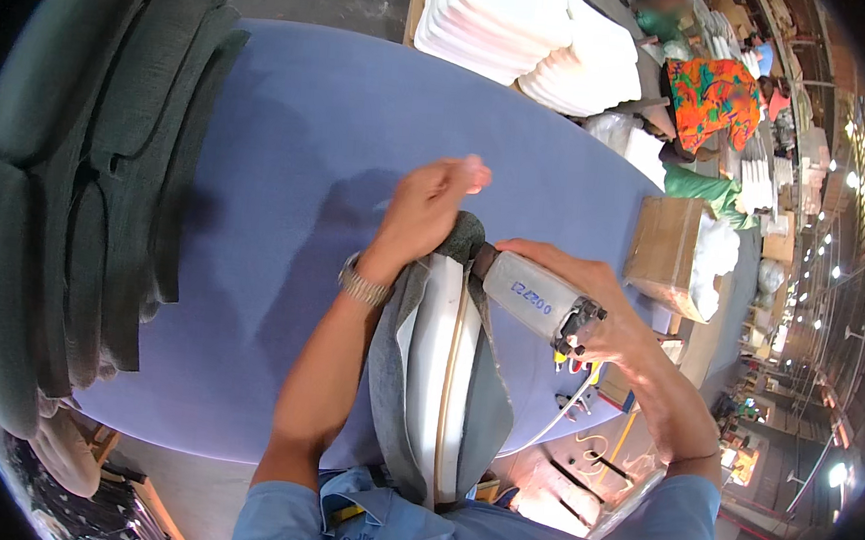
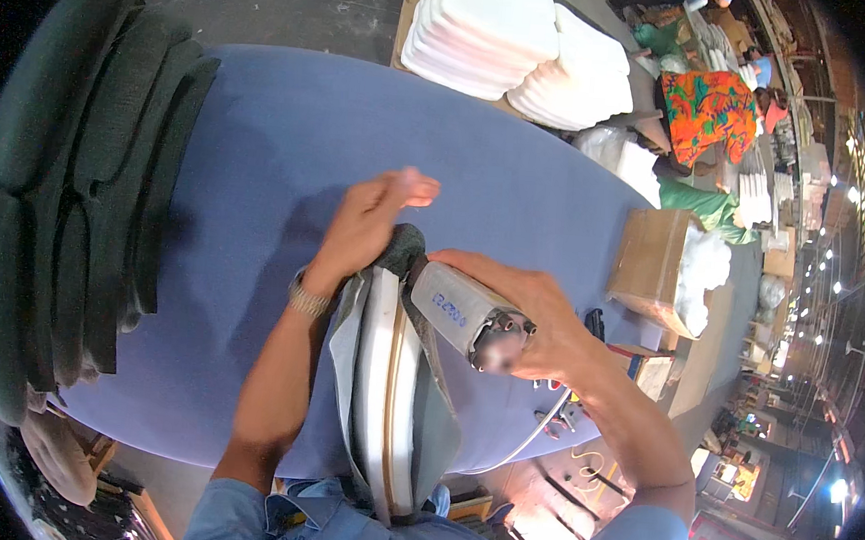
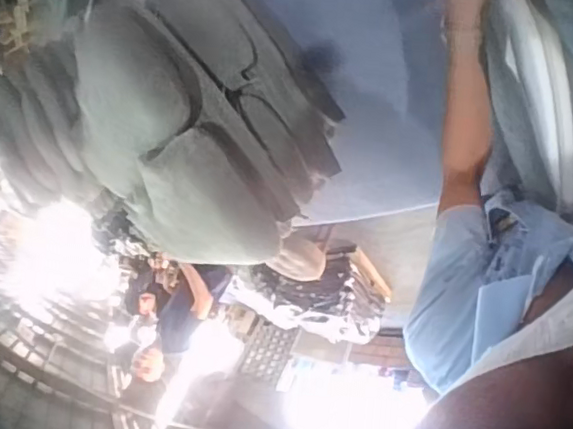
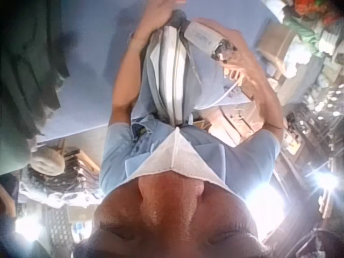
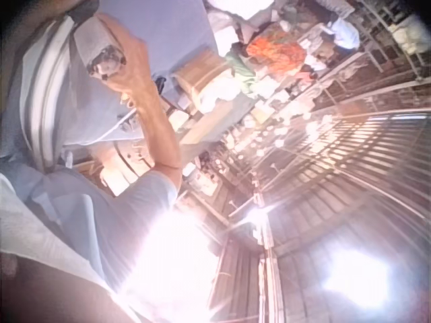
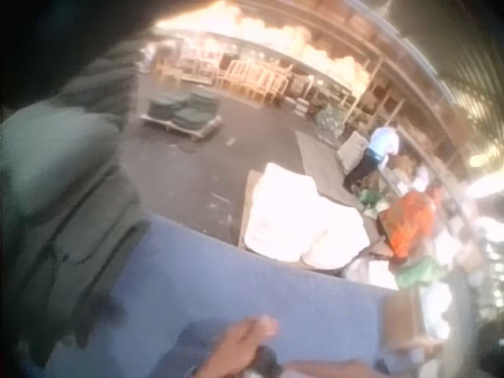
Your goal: The person assembles cushion covers by inserting white foam inserts into green fabric shells. They use a staple gun to secure the edges and a utility knife to trim excess fabric. The finished cushions are stacked on the table.
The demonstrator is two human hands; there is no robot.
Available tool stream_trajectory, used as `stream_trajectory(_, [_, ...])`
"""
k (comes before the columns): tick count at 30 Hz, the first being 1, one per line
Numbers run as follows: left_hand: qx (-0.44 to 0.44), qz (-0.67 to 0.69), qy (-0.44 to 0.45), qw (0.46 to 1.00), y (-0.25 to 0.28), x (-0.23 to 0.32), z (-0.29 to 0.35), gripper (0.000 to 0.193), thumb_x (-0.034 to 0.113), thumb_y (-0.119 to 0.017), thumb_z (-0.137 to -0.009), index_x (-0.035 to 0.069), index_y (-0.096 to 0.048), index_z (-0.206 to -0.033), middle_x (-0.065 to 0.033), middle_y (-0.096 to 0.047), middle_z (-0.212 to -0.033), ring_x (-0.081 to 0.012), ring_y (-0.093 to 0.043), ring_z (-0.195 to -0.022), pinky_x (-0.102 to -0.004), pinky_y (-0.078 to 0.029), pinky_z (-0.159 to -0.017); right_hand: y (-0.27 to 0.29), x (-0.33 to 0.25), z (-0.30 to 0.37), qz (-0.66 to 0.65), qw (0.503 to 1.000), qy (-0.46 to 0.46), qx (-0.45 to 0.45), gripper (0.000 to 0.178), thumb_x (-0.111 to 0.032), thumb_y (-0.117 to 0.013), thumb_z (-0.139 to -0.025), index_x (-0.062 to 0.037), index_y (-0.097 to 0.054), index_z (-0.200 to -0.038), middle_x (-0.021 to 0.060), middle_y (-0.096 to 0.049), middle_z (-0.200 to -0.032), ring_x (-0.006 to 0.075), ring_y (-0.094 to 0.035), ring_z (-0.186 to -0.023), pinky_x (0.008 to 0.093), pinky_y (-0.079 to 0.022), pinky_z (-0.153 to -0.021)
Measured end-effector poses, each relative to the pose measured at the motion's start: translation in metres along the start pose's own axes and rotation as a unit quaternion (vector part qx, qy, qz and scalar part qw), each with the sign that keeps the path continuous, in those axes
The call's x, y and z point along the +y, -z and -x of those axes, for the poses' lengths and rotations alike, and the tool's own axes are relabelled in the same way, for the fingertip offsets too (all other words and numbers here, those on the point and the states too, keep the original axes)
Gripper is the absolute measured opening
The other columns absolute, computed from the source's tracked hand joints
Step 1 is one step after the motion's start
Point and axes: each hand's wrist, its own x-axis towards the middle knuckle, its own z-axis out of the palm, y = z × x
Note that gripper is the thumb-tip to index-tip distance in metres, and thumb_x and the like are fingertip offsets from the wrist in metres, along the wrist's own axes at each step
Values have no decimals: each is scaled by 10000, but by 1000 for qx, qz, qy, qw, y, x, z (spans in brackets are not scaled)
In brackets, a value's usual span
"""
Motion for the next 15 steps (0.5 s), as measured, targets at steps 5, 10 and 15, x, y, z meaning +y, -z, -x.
stream_trajectory(5, [-188, -140, 68, 970, 3, 6, 7, 646, 481, -383, -1083, 8, -773, -879, -203, -716, -827, -355, -677, -795, -419, -513, -824, 3, 2, 2, 29, 999, 15, 11, 888, -220, -833, -649, -111, -537, -1479, 115, -685, -1326, 286, -694, -1158, 362, -515, -1011])
stream_trajectory(10, [-99, -97, -64, 988, -7, -10, 23, 538, 358, -385, -1079, 44, -718, -797, -174, -670, -783, -371, -617, -776, -467, -474, -770, -1, -10, 2, 42, 999, -24, 10, 869, -212, -831, -667, -110, -533, -1477, 109, -676, -1336, 287, -696, -1157, 358, -518, -1003])
stream_trajectory(15, [-98, -87, -68, 989, -6, -13, 26, 493, 294, -369, -1080, 74, -706, -795, -133, -666, -801, -359, -614, -841, -469, -447, -819, 3, -21, -4, 69, 996, -57, -7, 866, -277, -850, -679, -98, -539, -1467, 131, -683, -1321, 311, -701, -1141, 371, -522, -990])
